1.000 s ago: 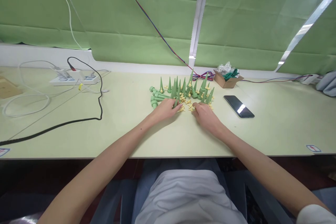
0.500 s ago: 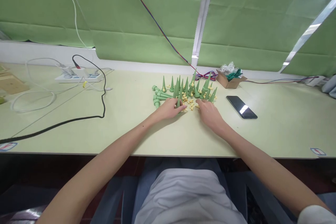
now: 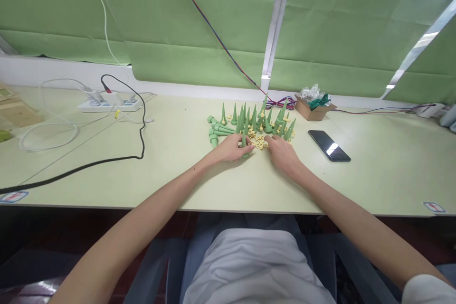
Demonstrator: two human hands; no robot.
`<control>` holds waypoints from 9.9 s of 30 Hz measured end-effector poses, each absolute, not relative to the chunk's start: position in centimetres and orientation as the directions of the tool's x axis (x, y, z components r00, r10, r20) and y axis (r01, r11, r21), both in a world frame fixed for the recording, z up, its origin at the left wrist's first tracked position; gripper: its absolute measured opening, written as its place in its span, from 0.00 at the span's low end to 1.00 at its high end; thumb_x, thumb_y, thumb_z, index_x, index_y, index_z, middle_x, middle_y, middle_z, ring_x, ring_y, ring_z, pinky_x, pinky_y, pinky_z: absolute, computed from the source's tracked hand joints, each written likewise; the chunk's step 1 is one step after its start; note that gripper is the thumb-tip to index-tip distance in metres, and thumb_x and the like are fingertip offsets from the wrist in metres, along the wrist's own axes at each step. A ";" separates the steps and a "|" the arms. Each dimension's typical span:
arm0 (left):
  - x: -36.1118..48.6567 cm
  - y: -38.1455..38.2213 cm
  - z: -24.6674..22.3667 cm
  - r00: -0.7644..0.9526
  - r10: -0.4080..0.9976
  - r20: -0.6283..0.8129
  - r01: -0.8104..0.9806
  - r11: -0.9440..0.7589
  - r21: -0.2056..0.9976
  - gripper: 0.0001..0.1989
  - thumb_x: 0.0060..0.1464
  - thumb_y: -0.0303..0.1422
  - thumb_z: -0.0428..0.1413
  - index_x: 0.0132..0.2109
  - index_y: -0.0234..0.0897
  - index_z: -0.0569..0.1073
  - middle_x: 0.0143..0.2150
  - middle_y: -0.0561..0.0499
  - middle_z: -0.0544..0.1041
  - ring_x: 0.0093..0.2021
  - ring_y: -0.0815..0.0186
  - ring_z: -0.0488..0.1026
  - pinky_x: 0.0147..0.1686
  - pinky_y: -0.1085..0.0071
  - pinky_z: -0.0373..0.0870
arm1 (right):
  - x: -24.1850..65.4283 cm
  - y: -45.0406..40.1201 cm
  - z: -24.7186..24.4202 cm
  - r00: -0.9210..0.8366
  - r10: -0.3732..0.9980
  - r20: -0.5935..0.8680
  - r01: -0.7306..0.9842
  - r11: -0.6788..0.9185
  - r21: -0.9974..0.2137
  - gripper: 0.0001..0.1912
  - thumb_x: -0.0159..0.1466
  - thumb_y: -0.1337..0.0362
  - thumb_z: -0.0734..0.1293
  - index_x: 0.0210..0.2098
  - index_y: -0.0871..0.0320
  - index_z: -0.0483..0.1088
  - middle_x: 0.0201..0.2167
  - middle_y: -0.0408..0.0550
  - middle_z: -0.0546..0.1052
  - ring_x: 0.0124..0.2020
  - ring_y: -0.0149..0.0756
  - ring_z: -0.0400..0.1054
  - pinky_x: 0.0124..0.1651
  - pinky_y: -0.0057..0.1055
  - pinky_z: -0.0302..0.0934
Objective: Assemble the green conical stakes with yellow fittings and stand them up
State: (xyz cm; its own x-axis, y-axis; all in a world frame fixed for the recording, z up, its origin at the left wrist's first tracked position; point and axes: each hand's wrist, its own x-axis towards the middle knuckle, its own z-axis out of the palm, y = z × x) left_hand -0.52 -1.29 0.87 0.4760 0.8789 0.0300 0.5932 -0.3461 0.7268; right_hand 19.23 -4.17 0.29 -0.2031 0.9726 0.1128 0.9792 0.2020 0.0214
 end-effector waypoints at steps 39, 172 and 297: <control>-0.8 -0.1 0.3 0.408 0.885 0.226 0.619 -0.449 0.644 0.09 0.50 0.38 0.59 0.30 0.37 0.74 0.21 0.55 0.68 0.22 0.67 0.63 0.24 0.71 0.58 | 18.0 -1.5 -0.4 -0.390 0.878 0.277 0.881 0.443 -0.165 0.16 0.71 0.67 0.56 0.49 0.60 0.73 0.42 0.54 0.73 0.42 0.40 0.68 0.41 0.31 0.56; -1.2 -0.3 0.7 0.493 0.850 0.186 0.541 -0.467 0.700 0.08 0.51 0.37 0.61 0.33 0.37 0.76 0.18 0.56 0.74 0.15 0.67 0.68 0.20 0.71 0.65 | 17.5 -2.2 -1.6 -0.125 0.928 0.350 0.494 0.364 -0.789 0.06 0.64 0.67 0.63 0.30 0.55 0.65 0.24 0.41 0.78 0.15 0.33 0.68 0.32 0.35 0.66; -0.5 -1.9 1.9 0.443 0.885 0.144 0.390 -0.334 0.858 0.10 0.56 0.35 0.59 0.42 0.35 0.73 0.26 0.54 0.72 0.19 0.74 0.64 0.20 0.75 0.61 | 17.8 -2.0 -1.6 -0.263 0.926 0.270 0.521 0.372 -0.768 0.27 0.70 0.48 0.55 0.19 0.54 0.53 0.11 0.39 0.59 0.16 0.31 0.57 0.24 0.29 0.53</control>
State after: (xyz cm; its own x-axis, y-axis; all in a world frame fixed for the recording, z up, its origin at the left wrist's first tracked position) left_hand -0.46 -1.86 1.91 0.4428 0.8851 0.1435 0.3896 -0.3341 0.8583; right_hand 17.84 -2.00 -1.63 -0.2634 0.9260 0.2704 0.5214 0.3725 -0.7677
